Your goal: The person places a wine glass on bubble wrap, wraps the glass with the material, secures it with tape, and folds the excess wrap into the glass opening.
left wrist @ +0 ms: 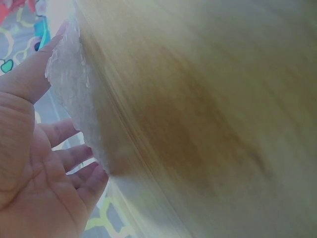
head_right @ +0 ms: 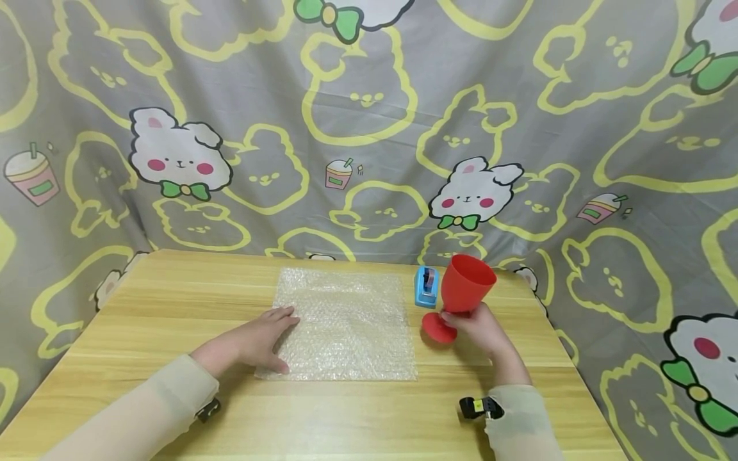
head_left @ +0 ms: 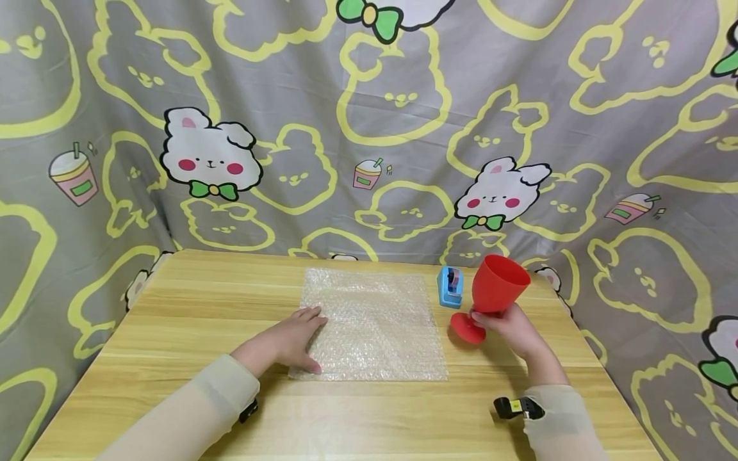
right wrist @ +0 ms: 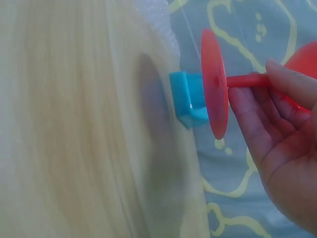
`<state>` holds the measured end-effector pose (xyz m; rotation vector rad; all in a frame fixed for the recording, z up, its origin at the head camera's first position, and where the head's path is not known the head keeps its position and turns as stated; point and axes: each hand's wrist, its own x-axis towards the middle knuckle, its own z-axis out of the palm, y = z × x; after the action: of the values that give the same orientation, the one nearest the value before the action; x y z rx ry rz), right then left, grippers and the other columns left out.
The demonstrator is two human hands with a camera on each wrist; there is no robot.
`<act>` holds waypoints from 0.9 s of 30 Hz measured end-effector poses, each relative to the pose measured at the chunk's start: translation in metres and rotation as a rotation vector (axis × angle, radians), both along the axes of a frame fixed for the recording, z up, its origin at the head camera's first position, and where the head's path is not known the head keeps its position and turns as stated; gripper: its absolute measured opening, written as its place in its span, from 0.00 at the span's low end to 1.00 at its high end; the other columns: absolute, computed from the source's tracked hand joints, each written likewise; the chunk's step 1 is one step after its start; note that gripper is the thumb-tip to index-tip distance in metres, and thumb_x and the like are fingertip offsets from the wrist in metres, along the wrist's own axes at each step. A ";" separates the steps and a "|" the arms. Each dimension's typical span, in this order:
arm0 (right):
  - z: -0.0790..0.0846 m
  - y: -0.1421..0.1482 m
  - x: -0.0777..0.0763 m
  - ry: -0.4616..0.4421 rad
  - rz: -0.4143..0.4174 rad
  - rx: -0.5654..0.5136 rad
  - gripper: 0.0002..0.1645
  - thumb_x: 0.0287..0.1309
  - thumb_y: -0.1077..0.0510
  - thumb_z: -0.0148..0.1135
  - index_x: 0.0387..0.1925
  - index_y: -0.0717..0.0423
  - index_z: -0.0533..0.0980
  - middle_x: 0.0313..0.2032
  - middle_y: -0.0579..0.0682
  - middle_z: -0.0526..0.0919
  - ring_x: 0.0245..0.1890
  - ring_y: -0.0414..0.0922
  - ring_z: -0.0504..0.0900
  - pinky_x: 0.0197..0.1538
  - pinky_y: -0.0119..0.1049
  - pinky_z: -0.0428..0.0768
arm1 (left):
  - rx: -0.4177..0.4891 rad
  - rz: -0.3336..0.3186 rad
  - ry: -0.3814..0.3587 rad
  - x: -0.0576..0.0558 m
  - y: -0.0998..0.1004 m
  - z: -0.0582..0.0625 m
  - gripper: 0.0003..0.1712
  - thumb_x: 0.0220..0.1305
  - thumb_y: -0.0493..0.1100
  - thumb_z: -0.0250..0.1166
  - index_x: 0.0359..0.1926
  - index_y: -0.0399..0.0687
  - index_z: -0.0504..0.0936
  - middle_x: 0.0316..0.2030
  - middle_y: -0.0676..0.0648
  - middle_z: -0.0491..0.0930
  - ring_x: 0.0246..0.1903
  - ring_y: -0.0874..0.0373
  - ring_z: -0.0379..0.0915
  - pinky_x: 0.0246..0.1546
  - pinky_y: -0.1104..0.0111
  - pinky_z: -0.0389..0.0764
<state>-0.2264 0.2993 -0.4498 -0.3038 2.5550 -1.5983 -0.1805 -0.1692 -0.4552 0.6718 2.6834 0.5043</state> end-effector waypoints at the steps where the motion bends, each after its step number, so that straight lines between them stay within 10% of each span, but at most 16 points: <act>1: 0.001 -0.001 0.000 -0.002 -0.002 0.003 0.24 0.62 0.60 0.68 0.55 0.63 0.69 0.47 0.62 0.79 0.45 0.46 0.81 0.49 0.34 0.82 | 0.001 0.000 0.002 0.000 0.000 0.000 0.60 0.46 0.59 0.80 0.72 0.35 0.63 0.75 0.32 0.52 0.74 0.35 0.46 0.72 0.46 0.54; 27: 0.018 -0.053 0.005 -0.100 0.076 -0.118 0.21 0.65 0.62 0.65 0.50 0.76 0.70 0.44 0.71 0.80 0.40 0.47 0.87 0.48 0.38 0.85 | 0.001 0.003 0.011 0.001 -0.001 -0.002 0.59 0.46 0.60 0.80 0.72 0.36 0.64 0.75 0.32 0.53 0.74 0.35 0.46 0.72 0.46 0.55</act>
<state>-0.2216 0.2466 -0.4322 -0.3200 2.3520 -1.6950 -0.1798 -0.1698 -0.4573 0.6734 2.6949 0.5042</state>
